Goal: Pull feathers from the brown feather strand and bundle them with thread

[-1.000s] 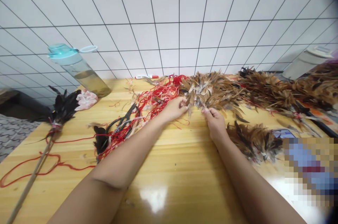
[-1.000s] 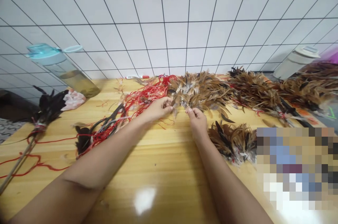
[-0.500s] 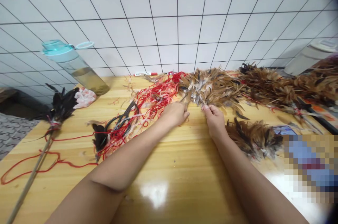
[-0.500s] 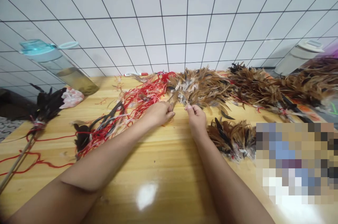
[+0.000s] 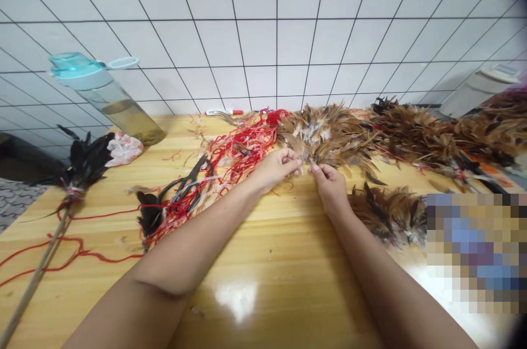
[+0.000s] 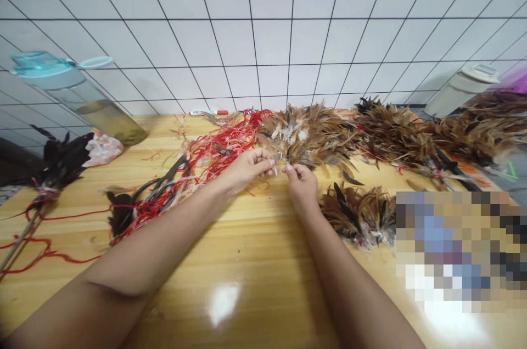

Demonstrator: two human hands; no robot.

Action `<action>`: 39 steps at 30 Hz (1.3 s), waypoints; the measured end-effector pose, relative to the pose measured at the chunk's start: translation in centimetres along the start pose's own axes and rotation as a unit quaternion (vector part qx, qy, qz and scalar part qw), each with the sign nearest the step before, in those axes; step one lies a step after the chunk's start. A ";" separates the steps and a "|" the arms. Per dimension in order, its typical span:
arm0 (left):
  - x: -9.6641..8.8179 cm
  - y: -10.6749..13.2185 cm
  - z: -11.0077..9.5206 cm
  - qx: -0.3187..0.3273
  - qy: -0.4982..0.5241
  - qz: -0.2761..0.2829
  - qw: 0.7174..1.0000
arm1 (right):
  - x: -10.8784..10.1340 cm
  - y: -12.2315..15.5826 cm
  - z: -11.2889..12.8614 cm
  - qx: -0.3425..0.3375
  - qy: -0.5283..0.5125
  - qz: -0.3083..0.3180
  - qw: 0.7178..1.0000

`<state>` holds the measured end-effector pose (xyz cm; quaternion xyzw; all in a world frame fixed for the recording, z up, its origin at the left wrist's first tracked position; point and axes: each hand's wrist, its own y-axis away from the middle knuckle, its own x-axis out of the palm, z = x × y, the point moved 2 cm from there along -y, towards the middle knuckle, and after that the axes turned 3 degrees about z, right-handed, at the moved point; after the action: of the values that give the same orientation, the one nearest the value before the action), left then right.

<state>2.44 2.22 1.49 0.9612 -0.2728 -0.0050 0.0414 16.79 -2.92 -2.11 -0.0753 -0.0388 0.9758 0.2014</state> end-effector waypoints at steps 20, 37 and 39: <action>0.3 0.0 0.3 0.134 -0.188 -0.054 0.971 | 0.3 -0.1 -0.3 -0.012 0.010 0.047 0.999; -2.1 -0.3 0.3 0.087 -0.550 -0.064 0.828 | 0.0 0.3 0.3 0.036 -0.048 0.016 0.998; -1.8 -0.3 0.3 0.086 -0.551 -0.064 0.828 | 0.0 0.3 0.3 0.036 -0.043 0.013 0.998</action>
<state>1.04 3.43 1.16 0.8140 -0.1873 -0.5128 -0.1985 16.63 -3.20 -1.83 -0.0260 -0.0111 0.9815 0.1893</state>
